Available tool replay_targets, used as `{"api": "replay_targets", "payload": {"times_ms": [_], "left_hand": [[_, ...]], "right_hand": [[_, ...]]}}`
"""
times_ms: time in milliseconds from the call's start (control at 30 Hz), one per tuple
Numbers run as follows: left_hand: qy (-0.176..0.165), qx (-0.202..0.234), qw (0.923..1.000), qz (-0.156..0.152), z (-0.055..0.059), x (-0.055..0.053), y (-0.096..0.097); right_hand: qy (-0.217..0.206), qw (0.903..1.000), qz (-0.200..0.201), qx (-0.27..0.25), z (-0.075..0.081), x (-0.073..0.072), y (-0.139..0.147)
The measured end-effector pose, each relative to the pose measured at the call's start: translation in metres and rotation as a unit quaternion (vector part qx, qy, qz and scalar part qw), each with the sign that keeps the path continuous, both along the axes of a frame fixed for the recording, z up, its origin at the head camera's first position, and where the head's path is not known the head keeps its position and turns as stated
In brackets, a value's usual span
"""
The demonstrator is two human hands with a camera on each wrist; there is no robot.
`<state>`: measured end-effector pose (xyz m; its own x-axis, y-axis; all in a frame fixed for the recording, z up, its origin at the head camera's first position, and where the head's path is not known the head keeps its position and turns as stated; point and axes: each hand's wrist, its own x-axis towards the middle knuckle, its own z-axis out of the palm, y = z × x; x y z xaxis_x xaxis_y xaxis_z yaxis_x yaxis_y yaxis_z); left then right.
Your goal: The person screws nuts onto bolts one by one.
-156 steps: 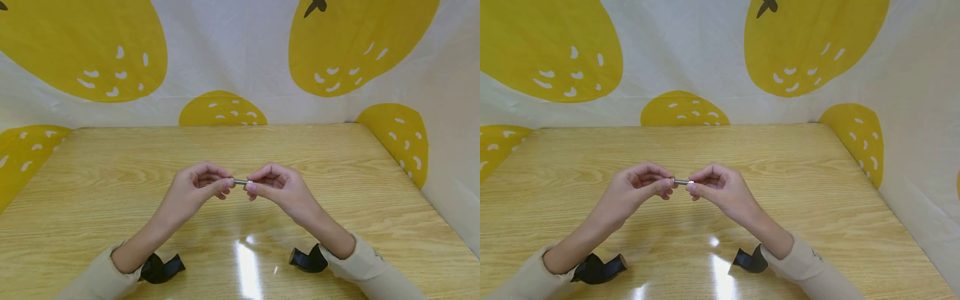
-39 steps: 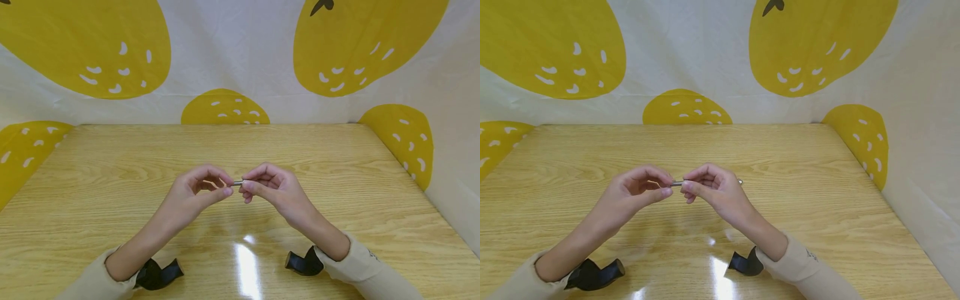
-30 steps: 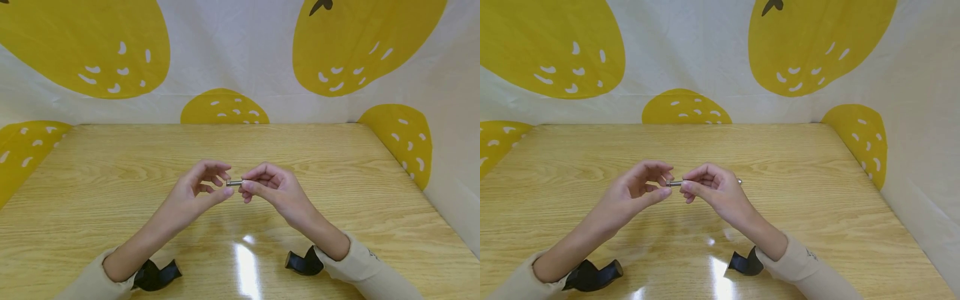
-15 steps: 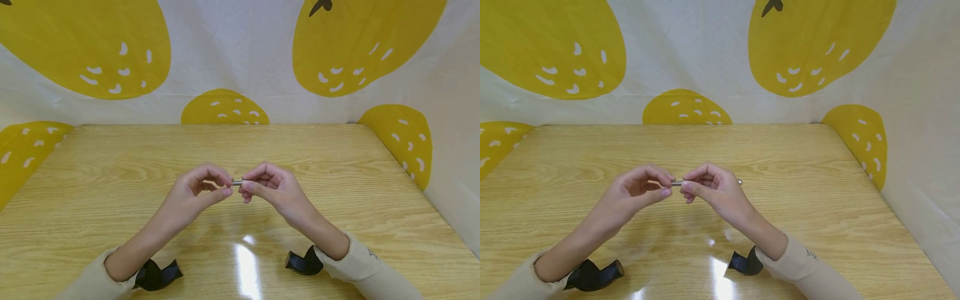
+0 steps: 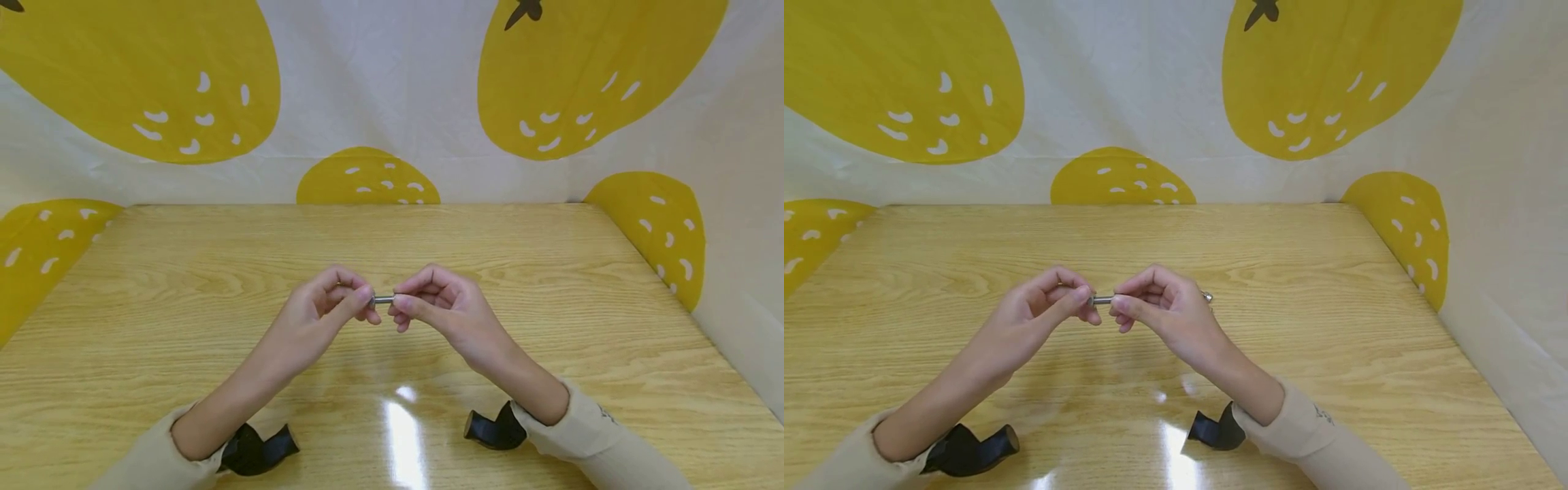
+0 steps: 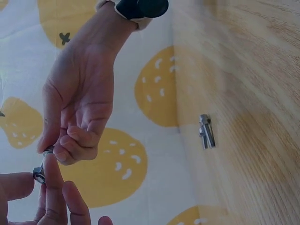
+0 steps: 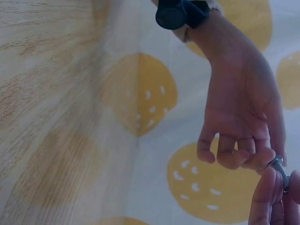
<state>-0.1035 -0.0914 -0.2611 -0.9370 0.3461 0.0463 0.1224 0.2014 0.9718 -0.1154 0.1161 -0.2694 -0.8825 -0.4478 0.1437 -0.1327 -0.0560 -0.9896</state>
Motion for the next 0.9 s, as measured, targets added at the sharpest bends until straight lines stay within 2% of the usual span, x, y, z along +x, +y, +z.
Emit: {"api": "replay_targets", "payload": {"times_ms": [67, 267, 467, 567, 767, 900], "left_hand": [[0.007, -0.002, 1.0000, 0.003, 0.0004, 0.0000, 0.0004], [0.063, -0.012, 0.9979, 0.014, 0.0010, -0.0010, 0.0008], [0.072, -0.016, 0.9971, 0.018, 0.0002, -0.0003, -0.0009], [0.062, -0.022, 0.9977, 0.017, -0.0006, -0.0004, -0.0011], [0.008, 0.005, 1.0000, -0.002, -0.0004, -0.0001, -0.0012], [0.002, 0.013, 0.9999, 0.004, 0.0009, 0.0006, -0.0009]], "right_hand": [[0.001, 1.0000, -0.001, 0.003, 0.0003, -0.0001, -0.0003], [-0.005, 1.0000, -0.003, -0.002, 0.0015, -0.0006, -0.0010], [-0.008, 1.0000, -0.002, -0.001, 0.0012, -0.0014, -0.0015], [-0.008, 1.0000, -0.001, -0.002, 0.0014, -0.0010, -0.0014], [0.005, 0.9999, 0.005, -0.013, 0.0009, -0.0007, -0.0018], [0.012, 0.9997, 0.009, -0.017, 0.0003, -0.0010, -0.0013]]}}
